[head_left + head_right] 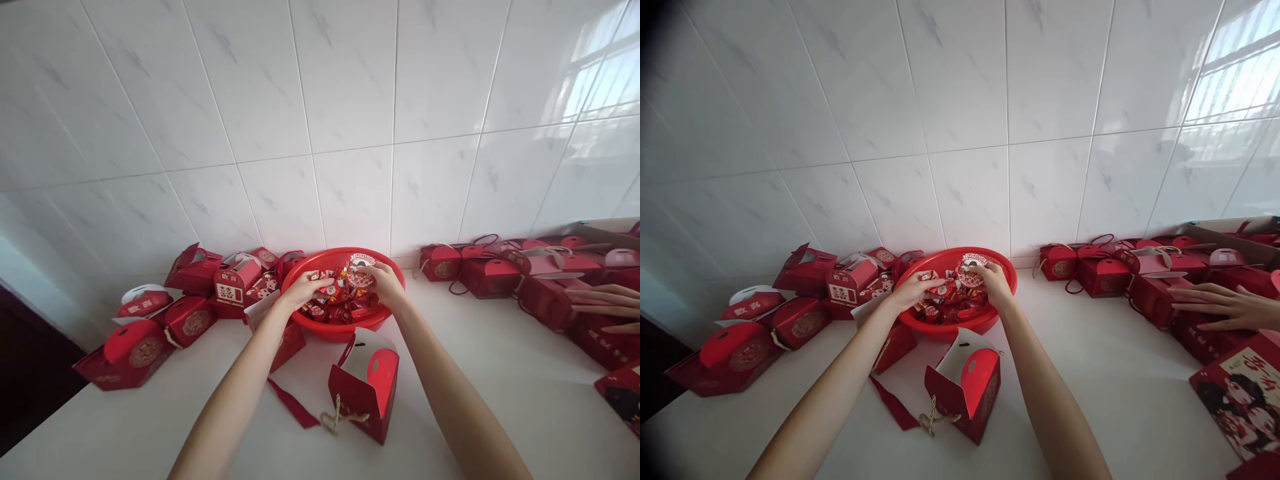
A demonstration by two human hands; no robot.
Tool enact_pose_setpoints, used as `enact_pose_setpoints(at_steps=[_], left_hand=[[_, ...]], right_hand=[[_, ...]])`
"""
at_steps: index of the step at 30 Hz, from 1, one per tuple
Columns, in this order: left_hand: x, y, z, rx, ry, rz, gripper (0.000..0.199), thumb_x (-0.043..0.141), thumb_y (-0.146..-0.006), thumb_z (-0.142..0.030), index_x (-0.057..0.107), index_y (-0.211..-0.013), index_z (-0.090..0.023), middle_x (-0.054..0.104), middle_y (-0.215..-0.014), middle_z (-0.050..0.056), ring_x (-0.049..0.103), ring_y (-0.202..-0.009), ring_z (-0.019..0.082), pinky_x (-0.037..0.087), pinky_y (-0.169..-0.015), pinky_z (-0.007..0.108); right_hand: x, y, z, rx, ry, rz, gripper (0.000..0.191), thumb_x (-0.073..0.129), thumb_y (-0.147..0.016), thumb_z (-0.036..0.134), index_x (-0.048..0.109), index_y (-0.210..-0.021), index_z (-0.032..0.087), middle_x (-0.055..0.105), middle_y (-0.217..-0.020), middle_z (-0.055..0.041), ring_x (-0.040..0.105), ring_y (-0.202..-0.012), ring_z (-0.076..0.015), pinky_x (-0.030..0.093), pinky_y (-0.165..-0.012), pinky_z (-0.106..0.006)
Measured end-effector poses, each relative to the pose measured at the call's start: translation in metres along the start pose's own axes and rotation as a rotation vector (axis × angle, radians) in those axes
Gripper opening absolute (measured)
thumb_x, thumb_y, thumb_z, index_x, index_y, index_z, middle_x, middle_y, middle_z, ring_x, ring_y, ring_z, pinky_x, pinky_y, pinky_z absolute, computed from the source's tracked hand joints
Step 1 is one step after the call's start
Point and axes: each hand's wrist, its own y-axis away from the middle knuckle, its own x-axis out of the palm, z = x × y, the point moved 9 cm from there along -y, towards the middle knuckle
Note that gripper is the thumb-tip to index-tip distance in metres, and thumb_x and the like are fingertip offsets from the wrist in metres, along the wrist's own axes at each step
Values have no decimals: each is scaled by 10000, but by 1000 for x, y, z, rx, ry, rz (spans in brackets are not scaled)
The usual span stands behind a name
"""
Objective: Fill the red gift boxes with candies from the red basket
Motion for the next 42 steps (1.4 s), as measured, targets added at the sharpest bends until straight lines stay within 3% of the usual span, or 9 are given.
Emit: enact_pose_setpoints(at_steps=[5,10,14,19,25,29,33,36,42], left_hand=[[-3,1,-3,24,58,-37,402,915,-466,-275,556,-602,-157,633,-663,-27,656,-722,147,579,-732,298],[7,1,-13,88,43,-34,437,856,-582,-465,537,-647,-173,570,-679,-36,602,-723,132,556,-709,283],[14,-4,-5,-59,5,-35,476,609,-807,-635,532,-635,-198,532,-579,-25,531,-564,117,469,-551,237],[17,-9,4,-162,-42,-38,544,361,-950,-639,586,-701,-211,624,-614,27,534,-531,138,415,-502,256],[25,-14,9,-119,-128,-71,526,470,-882,-708,510,-675,-226,466,-519,-35,446,-470,127,344,-489,268],[30,-14,0,17,-146,-108,560,623,-754,-732,417,-627,-226,344,-523,-77,422,-504,116,368,-534,261],[25,-13,-6,79,-110,-136,485,615,-779,-674,510,-685,-210,486,-579,-46,536,-626,152,451,-624,271],[27,-15,-3,60,-2,-90,332,544,-844,-508,608,-775,-190,632,-687,3,614,-726,183,480,-647,273],[28,-18,1,76,21,-73,90,580,-741,-236,617,-690,-172,705,-790,30,649,-818,194,505,-693,269]], right_hand=[[10,5,-7,64,114,125,223,773,-528,231,583,-641,201,645,-653,17,605,-626,-144,436,-473,-209],[20,11,-6,50,102,255,239,806,-546,238,588,-638,203,676,-690,3,622,-632,-145,473,-506,-221],[20,12,-5,37,82,251,268,840,-523,233,613,-658,186,673,-669,1,640,-630,-155,509,-526,-236],[13,10,-1,9,12,162,287,851,-515,208,634,-701,186,680,-688,2,645,-643,-163,527,-532,-257],[14,6,2,-46,-43,196,288,847,-521,250,640,-710,182,700,-722,-10,664,-685,-180,551,-589,-286],[16,6,3,-67,-48,217,296,856,-497,257,649,-696,182,697,-697,-7,653,-643,-166,531,-569,-266],[16,6,3,-66,-10,194,323,864,-488,296,626,-675,185,688,-681,-1,645,-632,-162,519,-569,-262],[14,7,5,-78,21,169,344,864,-489,337,610,-665,184,684,-678,1,641,-632,-160,511,-572,-263],[8,7,8,-97,22,109,352,855,-472,320,557,-608,190,636,-603,27,598,-578,-137,479,-529,-248]])
